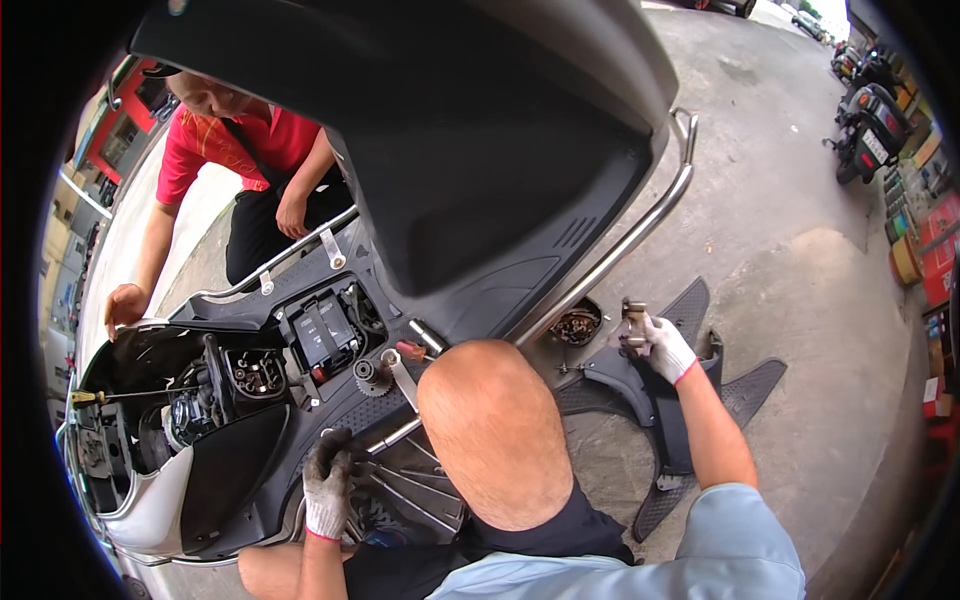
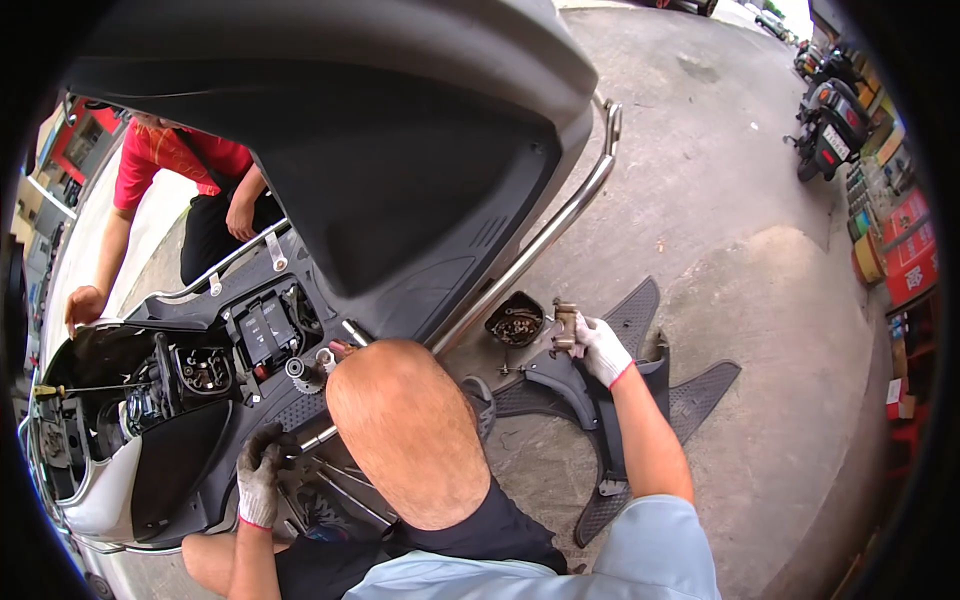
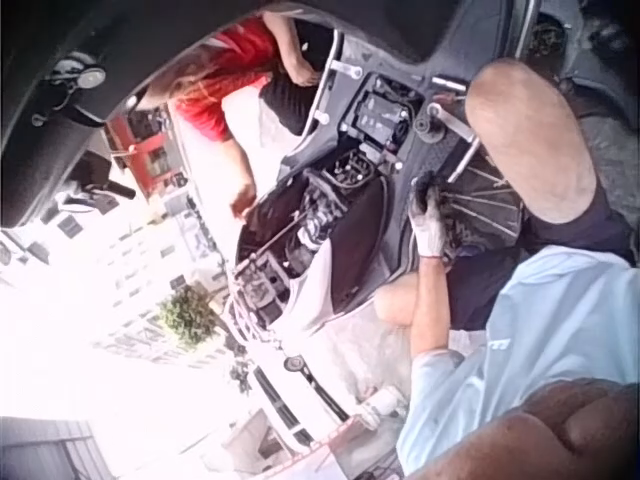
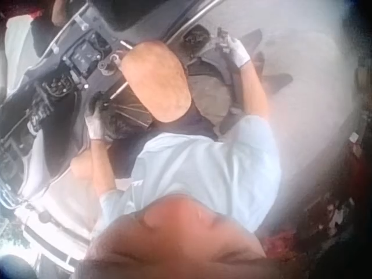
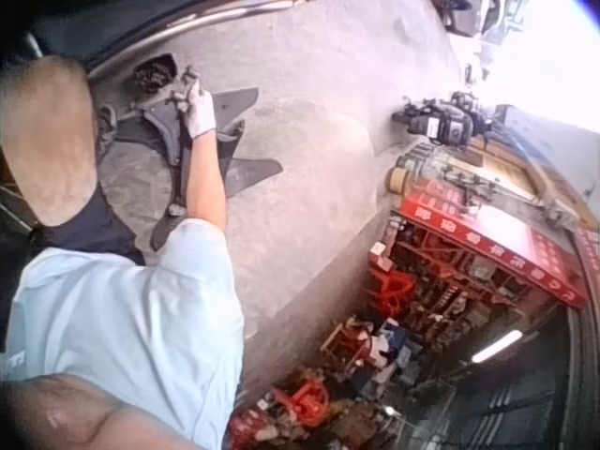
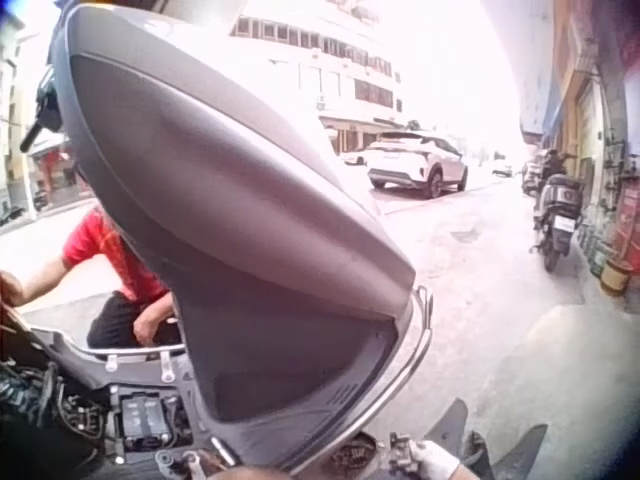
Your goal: Inspecting and cleaning the camshaft and rocker arm assembly during a motorcycle engine repair.
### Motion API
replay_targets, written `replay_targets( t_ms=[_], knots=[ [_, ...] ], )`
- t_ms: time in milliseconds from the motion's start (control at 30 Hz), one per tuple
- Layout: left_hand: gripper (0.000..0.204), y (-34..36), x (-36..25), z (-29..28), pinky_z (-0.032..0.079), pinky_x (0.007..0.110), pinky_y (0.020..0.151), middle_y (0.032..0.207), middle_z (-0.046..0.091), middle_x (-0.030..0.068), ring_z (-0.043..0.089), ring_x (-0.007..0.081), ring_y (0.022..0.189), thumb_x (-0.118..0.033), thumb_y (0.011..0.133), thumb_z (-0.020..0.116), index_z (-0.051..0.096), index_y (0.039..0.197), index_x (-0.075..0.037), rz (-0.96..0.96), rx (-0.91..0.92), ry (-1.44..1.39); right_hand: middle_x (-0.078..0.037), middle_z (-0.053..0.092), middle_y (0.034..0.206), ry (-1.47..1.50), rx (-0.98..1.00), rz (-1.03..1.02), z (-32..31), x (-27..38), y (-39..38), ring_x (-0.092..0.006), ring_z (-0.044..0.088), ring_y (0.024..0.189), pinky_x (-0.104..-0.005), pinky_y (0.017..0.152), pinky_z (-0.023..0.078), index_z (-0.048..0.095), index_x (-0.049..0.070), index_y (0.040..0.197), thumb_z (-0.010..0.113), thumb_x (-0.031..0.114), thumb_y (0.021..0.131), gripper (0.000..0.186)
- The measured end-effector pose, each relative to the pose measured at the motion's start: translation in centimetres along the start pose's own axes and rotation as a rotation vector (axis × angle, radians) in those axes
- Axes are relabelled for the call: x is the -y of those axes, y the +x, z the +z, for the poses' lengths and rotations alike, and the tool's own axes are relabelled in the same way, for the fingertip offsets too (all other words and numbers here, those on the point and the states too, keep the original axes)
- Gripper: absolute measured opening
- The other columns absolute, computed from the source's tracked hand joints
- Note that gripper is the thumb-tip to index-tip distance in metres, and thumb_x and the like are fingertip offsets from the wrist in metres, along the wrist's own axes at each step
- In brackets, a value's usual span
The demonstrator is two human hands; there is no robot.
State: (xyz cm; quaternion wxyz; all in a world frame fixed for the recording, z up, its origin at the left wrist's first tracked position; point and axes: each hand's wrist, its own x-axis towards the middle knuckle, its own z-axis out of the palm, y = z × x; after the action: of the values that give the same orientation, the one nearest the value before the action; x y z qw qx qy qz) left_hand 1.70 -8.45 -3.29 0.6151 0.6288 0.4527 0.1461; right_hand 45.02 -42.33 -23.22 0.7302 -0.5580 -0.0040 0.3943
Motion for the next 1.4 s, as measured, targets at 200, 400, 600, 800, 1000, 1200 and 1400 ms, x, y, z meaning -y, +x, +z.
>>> replay_targets(
  t_ms=[200,400,600,800,1000,1200,1400],
  knots=[
    [0.031,-0.4,-1.5,-1.0,0.054,0.028,0.074,0.110,0.069,0.0108,0.065,0.0146,0.091,-0.005,0.098,0.051,0.057,0.128,0.002,0.132,0.018,-0.028,-0.018,0.067,0.098,0.523,0.336,-0.097,5.0,7.9,-7.2,-0.0300,0.067,0.087,-0.0348,0.070,0.058,0.059,0.001,0.120,0.061,0.036,0.096,0.043],
    [0.032,-2.0,-5.2,-2.8,0.052,0.027,0.078,0.108,0.069,0.0100,0.066,0.0139,0.094,-0.002,0.097,0.048,0.058,0.127,0.002,0.267,0.031,-0.010,-0.012,0.065,0.099,0.351,0.576,-0.216,16.7,16.9,-10.7,-0.0299,0.065,0.090,-0.0465,0.081,0.056,0.062,0.007,0.109,0.061,0.036,0.093,0.033],
    [0.028,-2.2,-6.7,-3.9,0.055,0.028,0.080,0.104,0.068,0.0083,0.069,0.0146,0.091,-0.004,0.099,0.057,0.062,0.126,0.000,0.406,-0.110,-0.060,-0.018,0.062,0.110,0.513,1.238,0.160,33.4,14.4,-10.5,-0.0363,0.062,0.106,-0.0521,0.097,0.051,0.059,0.002,0.116,0.063,0.051,0.091,0.056],
    [0.028,0.3,-4.3,-3.8,0.052,0.031,0.090,0.109,0.069,0.0094,0.065,0.0162,0.100,-0.007,0.098,0.059,0.062,0.125,-0.002,0.566,-0.238,-0.065,-0.015,0.067,0.113,0.264,1.315,0.449,42.6,5.1,-8.0,-0.0319,0.068,0.107,-0.0447,0.095,0.056,0.060,-0.002,0.124,0.064,0.030,0.096,0.043],
    [0.033,1.1,-3.8,-4.9,0.048,0.033,0.099,0.121,0.066,0.0131,0.063,0.0189,0.112,-0.013,0.099,0.054,0.062,0.128,0.000,0.494,-0.130,0.152,-0.013,0.070,0.117,0.057,1.120,0.576,41.6,-2.9,-4.8,-0.0226,0.072,0.099,-0.0378,0.080,0.063,0.061,0.001,0.131,0.063,0.030,0.098,0.044],
    [0.032,2.2,-3.3,-5.5,0.050,0.032,0.096,0.116,0.068,0.0126,0.064,0.0181,0.107,-0.018,0.101,0.054,0.065,0.125,0.001,0.447,0.013,0.196,-0.010,0.068,0.120,-0.122,1.171,0.674,42.0,-5.8,-3.2,-0.0195,0.070,0.101,-0.0360,0.086,0.061,0.060,0.002,0.131,0.057,0.022,0.101,0.036],
    [0.031,2.3,-3.5,-5.7,0.051,0.032,0.091,0.106,0.070,0.0110,0.064,0.0139,0.099,-0.019,0.102,0.056,0.066,0.119,0.004,0.211,0.168,0.105,-0.010,0.068,0.119,-0.142,1.219,0.637,42.1,-5.8,-3.5,-0.0192,0.070,0.101,-0.0350,0.087,0.060,0.060,0.001,0.129,0.057,0.020,0.101,0.034]
  ],
)
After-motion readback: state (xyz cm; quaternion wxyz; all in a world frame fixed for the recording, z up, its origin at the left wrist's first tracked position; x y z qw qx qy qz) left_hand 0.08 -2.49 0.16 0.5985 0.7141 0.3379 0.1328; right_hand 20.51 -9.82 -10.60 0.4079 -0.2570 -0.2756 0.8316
